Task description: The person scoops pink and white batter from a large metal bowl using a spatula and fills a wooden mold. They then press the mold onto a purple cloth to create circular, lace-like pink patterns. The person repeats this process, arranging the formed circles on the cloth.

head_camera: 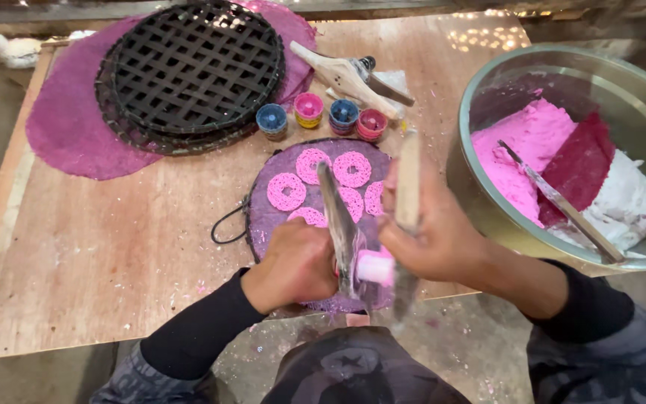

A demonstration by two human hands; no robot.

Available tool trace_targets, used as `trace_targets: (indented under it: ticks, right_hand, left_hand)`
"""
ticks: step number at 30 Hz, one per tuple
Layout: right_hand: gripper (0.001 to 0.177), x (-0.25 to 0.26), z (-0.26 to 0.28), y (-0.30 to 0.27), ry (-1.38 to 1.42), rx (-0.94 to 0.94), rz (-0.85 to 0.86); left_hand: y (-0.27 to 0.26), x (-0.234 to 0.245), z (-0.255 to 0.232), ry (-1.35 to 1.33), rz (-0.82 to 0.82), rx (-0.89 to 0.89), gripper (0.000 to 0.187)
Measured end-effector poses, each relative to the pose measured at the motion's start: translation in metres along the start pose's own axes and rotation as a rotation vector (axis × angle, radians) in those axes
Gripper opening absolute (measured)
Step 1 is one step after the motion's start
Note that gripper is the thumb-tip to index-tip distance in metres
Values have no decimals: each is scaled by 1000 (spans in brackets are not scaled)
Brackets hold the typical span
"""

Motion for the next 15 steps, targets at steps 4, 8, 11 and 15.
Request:
trace_targets:
  ticks: [4, 8, 11, 15]
  right_hand:
    - [52, 34, 10, -19, -60, -42, 19]
    - [30, 125, 3, -41, 334, 125, -457]
    - [10, 166, -36, -57, 560, 241, -678]
    - [22, 178, -98, -62, 792, 375, -1018]
  left_hand:
    - [-8, -34, 35, -75, 425, 254, 44]
    - [-2, -30, 45, -735, -16, 33, 48]
    - [-5, -60, 22, -1004, 1, -132, 49]
    - [11, -63, -13, -1103, 16, -291, 47]
Point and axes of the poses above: each hand's wrist, its own y-axis towards the middle knuckle, its own x-axis out of the back of the hand, z = x × y, the point moved 7 cm from there along y, towards the middle knuckle, and after that the axes turned 8 degrees about -y, right-handed, at the moved point
